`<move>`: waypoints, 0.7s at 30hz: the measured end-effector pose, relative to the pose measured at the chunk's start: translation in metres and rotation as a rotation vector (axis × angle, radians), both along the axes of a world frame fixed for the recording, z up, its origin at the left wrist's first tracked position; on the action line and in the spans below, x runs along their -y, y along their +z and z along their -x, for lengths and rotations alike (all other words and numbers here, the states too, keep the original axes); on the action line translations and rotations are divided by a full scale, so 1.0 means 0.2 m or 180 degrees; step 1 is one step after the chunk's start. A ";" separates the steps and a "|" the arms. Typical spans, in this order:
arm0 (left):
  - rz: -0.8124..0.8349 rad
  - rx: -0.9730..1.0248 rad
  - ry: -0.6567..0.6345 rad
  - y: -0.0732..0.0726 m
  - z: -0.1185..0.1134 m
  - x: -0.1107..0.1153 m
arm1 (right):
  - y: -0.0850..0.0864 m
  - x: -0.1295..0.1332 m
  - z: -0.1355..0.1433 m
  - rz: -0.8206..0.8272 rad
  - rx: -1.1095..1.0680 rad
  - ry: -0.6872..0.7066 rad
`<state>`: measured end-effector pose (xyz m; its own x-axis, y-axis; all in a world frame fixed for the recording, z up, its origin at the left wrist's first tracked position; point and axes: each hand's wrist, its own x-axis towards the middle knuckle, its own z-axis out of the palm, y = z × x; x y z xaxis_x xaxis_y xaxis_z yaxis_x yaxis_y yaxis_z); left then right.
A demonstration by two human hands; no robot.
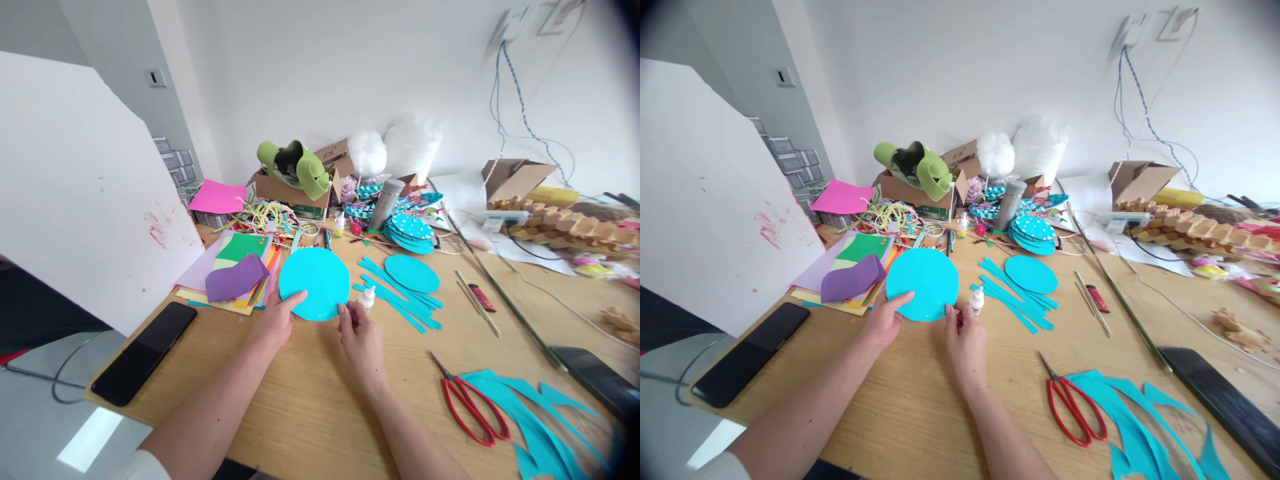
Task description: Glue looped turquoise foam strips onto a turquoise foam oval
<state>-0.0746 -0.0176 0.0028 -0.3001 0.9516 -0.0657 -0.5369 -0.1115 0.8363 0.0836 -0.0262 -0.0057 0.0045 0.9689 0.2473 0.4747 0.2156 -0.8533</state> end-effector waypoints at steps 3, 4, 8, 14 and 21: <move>-0.0029 -0.0008 -0.0002 0.00 -0.01 0.00 | -0.01 0.00 0.00 -0.0030 0.0008 -0.0053; -0.0037 -0.0008 -0.0007 0.00 -0.01 0.01 | -0.01 0.00 0.00 -0.0045 0.0006 -0.0071; -0.0071 -0.0040 -0.0014 0.00 -0.02 0.01 | -0.02 0.00 0.00 -0.0072 0.0012 -0.0098; -0.0153 -0.0132 0.0009 -0.02 -0.02 0.01 | -0.02 0.00 0.01 -0.0166 0.0139 -0.0110; -0.0201 -0.0220 0.0071 -0.02 -0.03 0.02 | -0.02 0.01 0.02 -0.0280 0.0248 -0.0122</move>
<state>-0.0687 -0.0218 -0.0018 -0.3230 0.9463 0.0158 -0.4749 -0.1765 0.8622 0.0805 -0.0278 -0.0102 0.0186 0.9430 0.3323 0.5483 0.2684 -0.7921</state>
